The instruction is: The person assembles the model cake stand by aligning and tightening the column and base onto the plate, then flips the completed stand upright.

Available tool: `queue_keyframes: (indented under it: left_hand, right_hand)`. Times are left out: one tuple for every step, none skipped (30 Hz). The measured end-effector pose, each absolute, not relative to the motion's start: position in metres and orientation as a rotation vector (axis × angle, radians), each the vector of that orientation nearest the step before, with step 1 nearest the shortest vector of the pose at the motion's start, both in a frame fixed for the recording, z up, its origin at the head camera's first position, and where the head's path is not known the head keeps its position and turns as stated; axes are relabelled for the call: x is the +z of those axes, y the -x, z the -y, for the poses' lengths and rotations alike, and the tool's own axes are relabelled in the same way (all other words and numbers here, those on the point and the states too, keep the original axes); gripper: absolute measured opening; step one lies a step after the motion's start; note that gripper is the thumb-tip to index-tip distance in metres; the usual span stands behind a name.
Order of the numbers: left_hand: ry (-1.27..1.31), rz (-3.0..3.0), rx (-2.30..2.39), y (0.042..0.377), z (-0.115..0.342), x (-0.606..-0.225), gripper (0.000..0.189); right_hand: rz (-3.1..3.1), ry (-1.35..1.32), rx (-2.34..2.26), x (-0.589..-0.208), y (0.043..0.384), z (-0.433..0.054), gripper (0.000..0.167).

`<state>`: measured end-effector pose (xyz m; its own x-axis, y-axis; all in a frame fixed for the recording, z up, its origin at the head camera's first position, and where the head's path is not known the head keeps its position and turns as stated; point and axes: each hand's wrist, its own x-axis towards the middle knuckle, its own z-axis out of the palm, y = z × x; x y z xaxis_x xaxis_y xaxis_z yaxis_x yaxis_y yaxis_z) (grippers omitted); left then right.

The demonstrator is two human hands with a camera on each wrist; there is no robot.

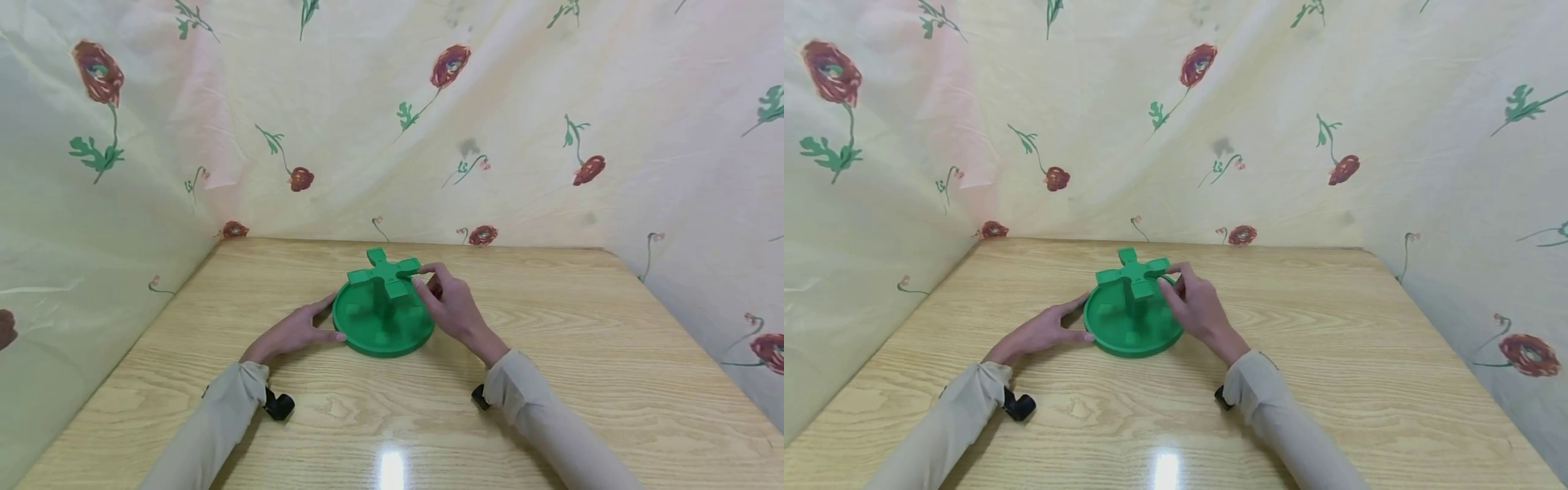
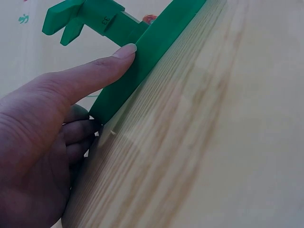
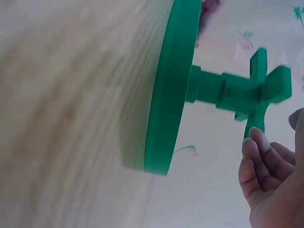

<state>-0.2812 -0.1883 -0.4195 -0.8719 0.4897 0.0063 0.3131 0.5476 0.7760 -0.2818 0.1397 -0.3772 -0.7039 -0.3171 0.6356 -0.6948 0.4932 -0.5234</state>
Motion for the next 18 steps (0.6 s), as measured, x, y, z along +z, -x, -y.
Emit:
queue_keyframes:
  left_hand:
    - [-0.674, -2.574, 1.225, 0.281, 0.188, -0.419, 0.103]
    - [-0.674, -2.575, 1.223, 0.281, 0.189, -0.419, 0.103]
    - [-0.675, -2.576, 1.221, 0.281, 0.189, -0.419, 0.103]
    - [-0.677, -2.577, 1.219, 0.281, 0.189, -0.419, 0.103]
    - [-0.676, -2.577, 1.218, 0.281, 0.189, -0.419, 0.103]
    - [-0.682, -2.579, 1.216, 0.281, 0.189, -0.419, 0.103]
    - [-0.681, -2.578, 1.216, 0.281, 0.189, -0.419, 0.103]
    - [-0.684, -2.575, 1.217, 0.281, 0.189, -0.419, 0.102]
    - [-0.679, -2.573, 1.217, 0.281, 0.188, -0.419, 0.102]
    - [-0.675, -2.57, 1.218, 0.281, 0.188, -0.419, 0.102]
    - [-0.67, -2.568, 1.219, 0.281, 0.188, -0.419, 0.102]
    - [-0.674, -2.57, 1.218, 0.28, 0.188, -0.419, 0.102]
    - [-0.674, -2.571, 1.218, 0.28, 0.188, -0.419, 0.102]
    - [-0.672, -2.571, 1.218, 0.28, 0.188, -0.419, 0.102]
    - [-0.667, -2.572, 1.217, 0.28, 0.188, -0.418, 0.103]
    - [-0.665, -2.572, 1.217, 0.28, 0.188, -0.418, 0.103]
    - [-0.666, -2.572, 1.219, 0.28, 0.188, -0.418, 0.103]
    - [-0.668, -2.57, 1.223, 0.28, 0.188, -0.418, 0.103]
  right_hand:
    - [2.283, -0.837, 1.1, -0.378, 0.285, -0.141, 0.023]
    - [2.286, -0.842, 1.102, -0.379, 0.288, -0.143, 0.025]
    - [2.29, -0.849, 1.1, -0.379, 0.291, -0.144, 0.029]
    - [2.296, -0.858, 1.097, -0.38, 0.294, -0.146, 0.032]
    - [2.304, -0.87, 1.098, -0.381, 0.296, -0.147, 0.035]
    - [2.315, -0.882, 1.095, -0.382, 0.299, -0.148, 0.038]
    - [2.326, -0.892, 1.097, -0.382, 0.301, -0.149, 0.041]
    - [2.337, -0.901, 1.101, -0.382, 0.303, -0.15, 0.044]
    - [2.35, -0.907, 1.101, -0.382, 0.304, -0.15, 0.047]
    - [2.365, -0.91, 1.104, -0.382, 0.305, -0.151, 0.048]
    - [2.38, -0.91, 1.107, -0.382, 0.306, -0.151, 0.05]
    - [2.395, -0.91, 1.107, -0.381, 0.306, -0.151, 0.051]
    - [2.409, -0.908, 1.107, -0.381, 0.307, -0.151, 0.052]
    - [2.422, -0.908, 1.108, -0.381, 0.307, -0.15, 0.052]
    - [2.432, -0.907, 1.108, -0.38, 0.308, -0.15, 0.053]
    - [2.44, -0.905, 1.108, -0.38, 0.308, -0.149, 0.053]
    - [2.443, -0.904, 1.108, -0.38, 0.309, -0.149, 0.053]
    - [2.443, -0.904, 1.11, -0.381, 0.309, -0.148, 0.052]
